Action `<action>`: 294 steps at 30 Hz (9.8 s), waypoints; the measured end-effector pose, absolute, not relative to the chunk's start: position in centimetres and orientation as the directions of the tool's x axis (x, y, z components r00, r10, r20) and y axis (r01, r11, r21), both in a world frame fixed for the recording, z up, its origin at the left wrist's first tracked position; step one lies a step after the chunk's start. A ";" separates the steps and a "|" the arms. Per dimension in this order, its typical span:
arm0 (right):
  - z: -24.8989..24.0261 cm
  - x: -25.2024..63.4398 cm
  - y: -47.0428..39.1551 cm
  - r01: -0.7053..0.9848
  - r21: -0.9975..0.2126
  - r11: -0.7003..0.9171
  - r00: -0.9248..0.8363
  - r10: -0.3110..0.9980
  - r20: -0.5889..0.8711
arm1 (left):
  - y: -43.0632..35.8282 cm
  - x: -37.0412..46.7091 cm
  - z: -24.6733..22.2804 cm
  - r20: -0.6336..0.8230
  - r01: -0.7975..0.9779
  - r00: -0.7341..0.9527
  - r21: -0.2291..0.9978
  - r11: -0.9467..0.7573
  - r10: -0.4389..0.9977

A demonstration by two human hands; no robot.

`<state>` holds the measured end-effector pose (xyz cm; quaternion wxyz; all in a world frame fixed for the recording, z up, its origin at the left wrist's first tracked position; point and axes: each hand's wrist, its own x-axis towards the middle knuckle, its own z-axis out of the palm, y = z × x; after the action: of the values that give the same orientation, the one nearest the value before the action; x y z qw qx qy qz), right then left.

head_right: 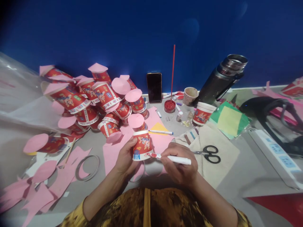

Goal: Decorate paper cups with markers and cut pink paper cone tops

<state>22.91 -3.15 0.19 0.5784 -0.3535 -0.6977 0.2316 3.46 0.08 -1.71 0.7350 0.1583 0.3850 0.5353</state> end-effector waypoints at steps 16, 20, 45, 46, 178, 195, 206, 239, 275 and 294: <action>0.5 23.0 -3.3 0.171 -0.752 0.636 -0.118 0.771 0.625 | 0.0 3.3 -1.9 -0.396 -0.624 0.132 0.679 0.387 0.909; 0.5 22.7 -3.2 0.195 -0.732 0.653 -0.136 0.757 0.639 | 0.0 3.4 -2.0 -0.396 -0.643 0.120 0.668 0.376 0.910; 0.0 23.6 -3.6 0.181 -0.807 0.561 -0.037 0.824 0.565 | 0.2 3.2 -1.8 -0.430 -0.667 0.129 0.630 0.399 0.894; 0.1 23.6 -3.6 0.190 -0.810 0.555 -0.004 0.825 0.565 | 0.2 3.1 -1.8 -0.440 -0.669 0.151 0.614 0.419 0.885; 0.9 24.0 -3.4 0.178 -0.789 0.589 -0.168 0.808 0.565 | 0.1 3.4 -1.7 -0.444 -0.621 0.203 0.631 0.465 0.873; 0.7 24.1 -3.5 0.184 -0.780 0.598 -0.140 0.802 0.581 | 0.0 3.5 -1.8 -0.428 -0.621 0.217 0.633 0.462 0.877; 1.2 23.9 -3.3 0.231 -0.774 0.590 -0.136 0.807 0.575 | 0.0 3.6 -1.6 -0.435 -0.621 0.205 0.635 0.460 0.877; 1.2 24.1 -3.3 0.225 -0.772 0.595 -0.171 0.804 0.570 | 0.0 3.4 -2.0 -0.446 -0.616 0.193 0.639 0.462 0.874; 1.8 24.8 -2.7 0.224 -0.725 0.651 -0.241 0.758 0.606 | 0.5 2.8 -3.1 -0.515 -0.664 0.305 0.488 0.566 0.801; 1.5 24.9 -2.7 0.172 -0.749 0.640 -0.245 0.764 0.597 | 0.4 2.8 -2.9 -0.516 -0.657 0.280 0.512 0.554 0.809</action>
<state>24.87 -2.72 1.50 0.5262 -0.3174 -0.7370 0.2815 2.81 0.42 -2.87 0.7937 0.0996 0.3832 0.4617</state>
